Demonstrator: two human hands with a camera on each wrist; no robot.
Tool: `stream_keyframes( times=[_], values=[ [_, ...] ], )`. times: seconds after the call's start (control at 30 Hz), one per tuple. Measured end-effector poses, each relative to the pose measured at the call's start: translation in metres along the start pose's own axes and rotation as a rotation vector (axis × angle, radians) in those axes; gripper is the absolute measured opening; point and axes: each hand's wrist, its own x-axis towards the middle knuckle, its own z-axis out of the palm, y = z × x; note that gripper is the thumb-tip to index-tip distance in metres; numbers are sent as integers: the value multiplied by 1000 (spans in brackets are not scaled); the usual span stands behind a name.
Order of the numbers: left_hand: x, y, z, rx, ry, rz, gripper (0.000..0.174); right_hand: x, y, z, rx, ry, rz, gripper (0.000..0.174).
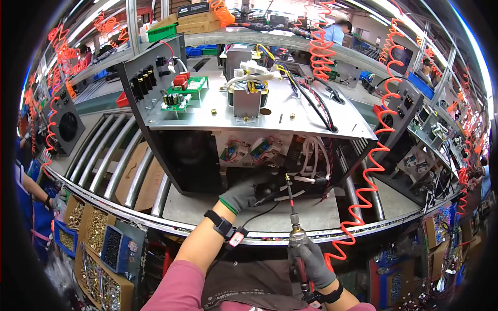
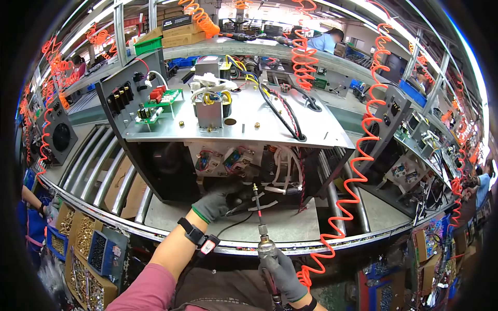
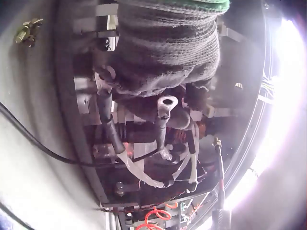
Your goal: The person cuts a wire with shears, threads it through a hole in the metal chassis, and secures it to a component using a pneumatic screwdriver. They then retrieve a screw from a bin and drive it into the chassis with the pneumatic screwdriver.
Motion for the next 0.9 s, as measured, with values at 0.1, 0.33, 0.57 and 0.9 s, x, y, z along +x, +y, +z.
stream_keyframes(
  times=[0.1,0.33,0.57,0.9],
  values=[
    [-28,28,39,-155,203,-68,18,-2,-7,7,-23,14,23,24],
    [-6,5,20,77,-52,225,11,3,-14,20,-66,28,43,26],
    [-25,16,42,-141,269,75,9,9,-6,18,-61,40,21,27],
    [-29,11,58,-239,232,238,20,18,-12,29,-96,-19,35,37]
  ],
)
